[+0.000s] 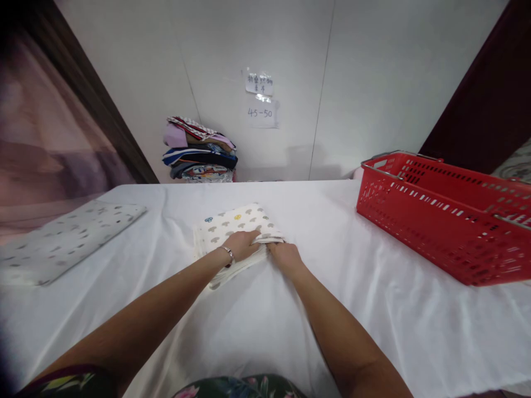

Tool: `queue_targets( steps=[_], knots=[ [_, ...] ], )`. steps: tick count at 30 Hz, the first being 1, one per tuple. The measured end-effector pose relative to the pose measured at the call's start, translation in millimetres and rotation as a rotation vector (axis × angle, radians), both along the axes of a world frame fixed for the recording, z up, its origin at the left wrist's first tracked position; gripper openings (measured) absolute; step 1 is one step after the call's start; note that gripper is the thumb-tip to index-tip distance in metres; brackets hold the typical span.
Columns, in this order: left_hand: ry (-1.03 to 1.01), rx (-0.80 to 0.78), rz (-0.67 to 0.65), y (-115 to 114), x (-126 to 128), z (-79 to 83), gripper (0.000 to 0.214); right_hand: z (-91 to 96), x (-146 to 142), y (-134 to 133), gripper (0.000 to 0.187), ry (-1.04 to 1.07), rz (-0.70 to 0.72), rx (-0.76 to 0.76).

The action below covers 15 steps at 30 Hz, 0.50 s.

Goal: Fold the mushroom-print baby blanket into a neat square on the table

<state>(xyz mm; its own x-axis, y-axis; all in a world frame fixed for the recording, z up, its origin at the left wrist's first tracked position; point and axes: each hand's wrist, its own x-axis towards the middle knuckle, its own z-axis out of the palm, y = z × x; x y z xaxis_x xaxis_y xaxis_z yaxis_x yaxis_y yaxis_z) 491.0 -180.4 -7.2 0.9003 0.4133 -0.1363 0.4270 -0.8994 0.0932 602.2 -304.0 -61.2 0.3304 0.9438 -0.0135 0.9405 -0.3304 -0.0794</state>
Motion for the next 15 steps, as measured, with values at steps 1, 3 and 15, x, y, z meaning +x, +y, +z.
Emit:
queue_targets(
  steps=[1,3,15],
  knots=[
    [-0.001,0.002,-0.002,-0.3,0.0,0.3,0.029,-0.4,-0.7,0.7,0.035,-0.002,0.0,0.002],
    [-0.002,0.005,-0.004,-0.8,-0.1,1.1,0.03,-0.9,-1.5,0.8,0.036,-0.003,0.004,0.001],
    [0.0,0.015,0.007,-1.0,-0.8,0.8,0.03,2.7,7.7,-8.4,0.039,0.147,0.076,0.054]
  ],
)
